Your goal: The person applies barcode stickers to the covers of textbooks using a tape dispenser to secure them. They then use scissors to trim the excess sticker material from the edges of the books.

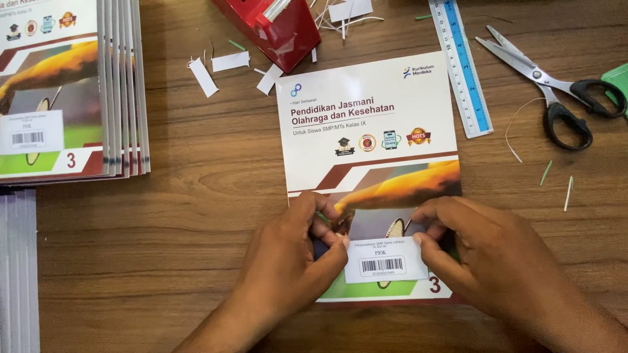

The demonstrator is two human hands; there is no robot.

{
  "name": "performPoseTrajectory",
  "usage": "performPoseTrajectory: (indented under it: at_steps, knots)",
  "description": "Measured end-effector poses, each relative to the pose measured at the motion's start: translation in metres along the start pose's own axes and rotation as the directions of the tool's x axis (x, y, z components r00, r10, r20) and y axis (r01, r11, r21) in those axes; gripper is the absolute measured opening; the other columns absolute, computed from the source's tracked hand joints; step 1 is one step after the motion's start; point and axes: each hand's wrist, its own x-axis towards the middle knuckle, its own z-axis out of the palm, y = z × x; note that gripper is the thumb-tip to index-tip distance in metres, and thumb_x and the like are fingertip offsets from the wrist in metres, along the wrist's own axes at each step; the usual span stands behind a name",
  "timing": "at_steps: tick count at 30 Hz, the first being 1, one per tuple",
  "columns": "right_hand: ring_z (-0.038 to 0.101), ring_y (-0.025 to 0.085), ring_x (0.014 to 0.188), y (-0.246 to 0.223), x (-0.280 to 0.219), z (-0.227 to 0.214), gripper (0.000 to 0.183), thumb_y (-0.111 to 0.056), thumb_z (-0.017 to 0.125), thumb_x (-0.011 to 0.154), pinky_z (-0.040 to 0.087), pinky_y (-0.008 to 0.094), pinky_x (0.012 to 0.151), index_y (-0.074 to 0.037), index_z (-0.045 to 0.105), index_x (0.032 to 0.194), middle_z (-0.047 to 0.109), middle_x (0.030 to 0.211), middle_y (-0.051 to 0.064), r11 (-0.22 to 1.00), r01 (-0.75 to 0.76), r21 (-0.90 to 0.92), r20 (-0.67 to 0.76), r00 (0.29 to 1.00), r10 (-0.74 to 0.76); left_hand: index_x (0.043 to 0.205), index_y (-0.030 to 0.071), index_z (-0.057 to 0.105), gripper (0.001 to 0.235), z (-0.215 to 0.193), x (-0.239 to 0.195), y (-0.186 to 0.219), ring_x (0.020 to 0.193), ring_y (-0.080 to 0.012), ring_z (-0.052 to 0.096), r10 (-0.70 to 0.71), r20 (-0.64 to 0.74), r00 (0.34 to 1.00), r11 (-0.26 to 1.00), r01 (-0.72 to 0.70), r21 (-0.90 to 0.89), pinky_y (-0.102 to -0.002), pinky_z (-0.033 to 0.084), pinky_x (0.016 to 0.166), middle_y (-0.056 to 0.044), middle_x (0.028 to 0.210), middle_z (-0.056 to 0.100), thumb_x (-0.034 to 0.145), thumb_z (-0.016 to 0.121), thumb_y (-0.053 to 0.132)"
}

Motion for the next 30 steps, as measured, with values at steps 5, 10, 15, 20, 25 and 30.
performPoseTrajectory:
  at_steps: [5,10,15,20,25,30]
  knots:
    - [0.077,0.007,0.062,-0.006,-0.001,-0.003,0.024,-0.03,0.078,0.077,0.059,0.029,0.055,-0.029,0.075,0.101,0.082,0.079,-0.01,0.998,-0.043,0.043,0.005,0.999,0.042,0.105,0.017,0.063,0.027,0.005,0.0,-0.004,0.05,-0.0098,0.065,-0.008,-0.007,1.0,0.998,0.008,0.07,-0.027,0.049,0.045,0.007,0.065,0.071,0.081,0.076,0.019]
    - [0.079,0.005,0.066,-0.005,-0.001,-0.003,0.025,-0.029,0.078,0.077,0.062,0.027,0.058,-0.029,0.075,0.102,0.083,0.081,-0.01,0.997,-0.053,0.049,0.014,0.999,0.053,0.106,0.017,0.06,0.029,0.005,0.002,-0.006,0.051,-0.0088,0.066,0.038,0.012,0.999,0.992,-0.04,0.117,-0.026,0.049,0.044,0.007,0.065,0.068,0.082,0.076,0.018]
    - [0.072,0.009,0.056,-0.001,0.0,0.0,0.026,-0.028,0.078,0.077,0.055,0.029,0.051,-0.027,0.075,0.103,0.08,0.075,-0.01,0.998,0.048,0.033,-0.059,0.997,-0.046,0.116,0.018,0.058,0.047,0.006,0.002,-0.015,0.054,-0.0099,0.057,0.028,-0.062,0.998,0.991,-0.02,0.131,-0.028,0.046,0.048,0.008,0.076,0.062,0.076,0.081,0.022]
    - [0.063,0.011,0.046,-0.003,0.0,-0.002,0.029,-0.028,0.079,0.076,0.049,0.029,0.044,-0.027,0.077,0.104,0.081,0.073,-0.009,0.998,-0.001,0.058,-0.038,0.999,0.004,0.111,0.01,0.065,0.032,-0.006,0.0,-0.015,0.053,-0.0071,0.053,0.019,-0.005,1.0,0.992,-0.02,-0.125,-0.022,0.041,0.044,0.002,0.078,0.063,0.08,0.072,0.007]
    - [0.058,0.012,0.041,-0.004,0.002,-0.003,0.03,-0.025,0.081,0.074,0.045,0.029,0.04,-0.025,0.078,0.103,0.079,0.069,-0.007,0.995,0.049,0.093,-0.079,0.996,-0.041,0.102,0.014,0.068,0.033,0.0,0.0,-0.011,0.05,-0.0081,0.054,0.062,-0.079,0.995,0.998,-0.061,0.018,-0.023,0.041,0.042,0.005,0.072,0.064,0.078,0.085,0.027]
    - [0.06,0.013,0.041,-0.008,0.001,-0.007,0.029,-0.024,0.08,0.074,0.047,0.03,0.041,-0.025,0.078,0.103,0.081,0.07,-0.007,0.994,0.034,0.101,-0.059,0.998,-0.028,0.098,0.016,0.068,0.021,0.0,0.0,-0.011,0.065,-0.015,0.063,0.109,-0.039,0.993,0.983,-0.102,0.156,-0.032,0.051,0.058,0.003,0.08,0.066,0.082,0.08,0.022]
